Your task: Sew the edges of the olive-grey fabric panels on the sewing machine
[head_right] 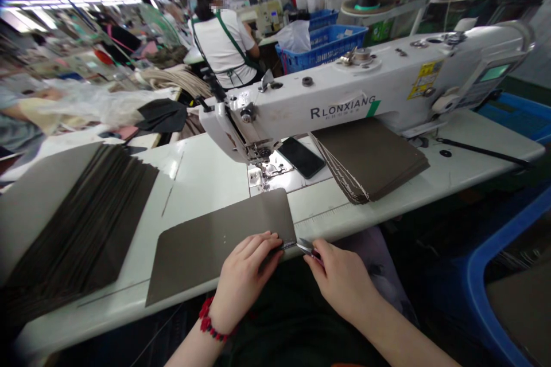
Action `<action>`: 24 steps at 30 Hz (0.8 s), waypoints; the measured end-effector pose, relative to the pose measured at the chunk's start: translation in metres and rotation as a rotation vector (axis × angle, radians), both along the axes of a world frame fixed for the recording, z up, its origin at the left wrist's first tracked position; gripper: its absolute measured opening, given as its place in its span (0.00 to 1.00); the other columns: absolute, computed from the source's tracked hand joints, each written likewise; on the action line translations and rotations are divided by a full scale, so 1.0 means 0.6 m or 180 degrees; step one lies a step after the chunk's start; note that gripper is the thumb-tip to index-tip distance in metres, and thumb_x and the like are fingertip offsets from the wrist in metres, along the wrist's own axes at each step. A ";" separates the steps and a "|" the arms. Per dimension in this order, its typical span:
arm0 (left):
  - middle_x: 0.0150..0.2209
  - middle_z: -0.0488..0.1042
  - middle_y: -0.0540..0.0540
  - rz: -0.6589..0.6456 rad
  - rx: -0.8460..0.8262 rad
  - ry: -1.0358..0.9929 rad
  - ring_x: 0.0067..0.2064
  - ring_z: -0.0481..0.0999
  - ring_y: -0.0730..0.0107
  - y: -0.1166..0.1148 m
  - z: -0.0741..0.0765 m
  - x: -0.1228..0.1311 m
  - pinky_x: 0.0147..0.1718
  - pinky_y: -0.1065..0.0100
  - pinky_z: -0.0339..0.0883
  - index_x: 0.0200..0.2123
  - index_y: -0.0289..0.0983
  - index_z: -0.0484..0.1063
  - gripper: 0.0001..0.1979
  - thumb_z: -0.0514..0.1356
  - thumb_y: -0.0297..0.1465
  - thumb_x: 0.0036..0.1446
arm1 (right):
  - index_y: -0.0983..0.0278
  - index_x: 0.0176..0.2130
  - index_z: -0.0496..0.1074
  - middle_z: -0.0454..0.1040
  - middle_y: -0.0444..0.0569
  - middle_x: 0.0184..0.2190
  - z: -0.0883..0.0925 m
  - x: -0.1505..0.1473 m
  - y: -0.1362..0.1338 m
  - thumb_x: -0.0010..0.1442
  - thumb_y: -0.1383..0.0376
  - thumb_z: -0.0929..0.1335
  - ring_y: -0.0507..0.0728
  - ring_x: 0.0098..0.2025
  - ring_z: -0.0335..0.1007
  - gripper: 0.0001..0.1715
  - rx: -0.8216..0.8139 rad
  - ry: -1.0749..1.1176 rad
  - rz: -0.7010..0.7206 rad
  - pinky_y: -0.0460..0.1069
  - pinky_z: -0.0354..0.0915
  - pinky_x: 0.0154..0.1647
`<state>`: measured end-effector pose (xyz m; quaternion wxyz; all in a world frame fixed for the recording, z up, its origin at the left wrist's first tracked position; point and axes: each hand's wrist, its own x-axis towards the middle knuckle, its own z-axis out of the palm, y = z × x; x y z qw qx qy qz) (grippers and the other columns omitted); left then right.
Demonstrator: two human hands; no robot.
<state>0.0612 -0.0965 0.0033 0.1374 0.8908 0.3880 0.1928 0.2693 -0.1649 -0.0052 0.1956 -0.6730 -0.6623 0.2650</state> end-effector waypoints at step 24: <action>0.42 0.68 0.47 0.0198 -0.0292 0.0033 0.46 0.65 0.59 -0.010 0.021 0.075 0.46 0.56 0.59 0.43 0.42 0.70 0.07 0.60 0.29 0.61 | 0.60 0.35 0.66 0.72 0.44 0.24 -0.008 0.001 -0.031 0.67 0.55 0.59 0.56 0.27 0.70 0.14 -0.0151 0.0771 -0.0396 0.47 0.59 0.29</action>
